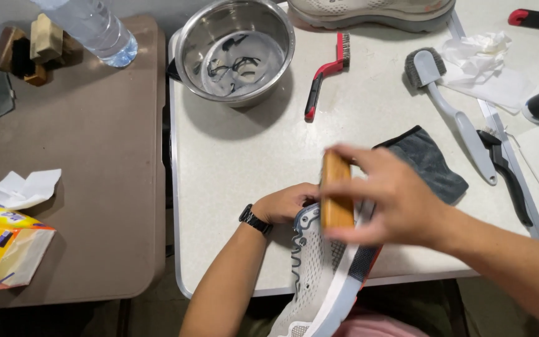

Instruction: A person is meticulously cleaning a pair of grey and white sneakers using specialized brushes and a cleaning foam on a white workbench.

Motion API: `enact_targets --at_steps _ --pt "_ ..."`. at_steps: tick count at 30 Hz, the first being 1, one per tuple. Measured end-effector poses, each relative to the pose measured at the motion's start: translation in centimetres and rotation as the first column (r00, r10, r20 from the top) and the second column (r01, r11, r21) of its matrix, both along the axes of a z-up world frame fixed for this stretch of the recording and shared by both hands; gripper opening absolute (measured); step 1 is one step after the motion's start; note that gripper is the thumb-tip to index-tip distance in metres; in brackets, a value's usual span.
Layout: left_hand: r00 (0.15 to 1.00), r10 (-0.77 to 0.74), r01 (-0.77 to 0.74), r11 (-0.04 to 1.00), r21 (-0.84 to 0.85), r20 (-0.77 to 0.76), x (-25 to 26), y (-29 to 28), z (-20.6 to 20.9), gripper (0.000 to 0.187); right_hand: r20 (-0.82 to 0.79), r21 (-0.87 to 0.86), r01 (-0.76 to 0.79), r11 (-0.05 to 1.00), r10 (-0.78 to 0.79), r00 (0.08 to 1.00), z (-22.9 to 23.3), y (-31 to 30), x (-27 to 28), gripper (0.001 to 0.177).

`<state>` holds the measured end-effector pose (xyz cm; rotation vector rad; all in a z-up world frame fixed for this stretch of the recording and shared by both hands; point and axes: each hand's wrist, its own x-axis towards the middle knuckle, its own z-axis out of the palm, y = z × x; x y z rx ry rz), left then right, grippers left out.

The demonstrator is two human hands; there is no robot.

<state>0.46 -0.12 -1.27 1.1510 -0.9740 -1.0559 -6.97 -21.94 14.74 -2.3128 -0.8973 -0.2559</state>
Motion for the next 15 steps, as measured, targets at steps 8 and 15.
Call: enact_targets --at_steps 8,15 --pt "0.985 0.014 -0.011 1.0 0.019 -0.173 -0.5 0.0 1.3 0.067 0.159 -0.103 0.027 0.994 -0.01 0.987 -0.3 1.6 1.0 0.051" --pt "0.995 0.067 -0.061 0.994 0.092 -0.067 0.1 0.2 -2.1 0.058 0.31 -0.151 0.162 0.975 -0.109 0.945 -0.7 2.9 1.3 0.05"
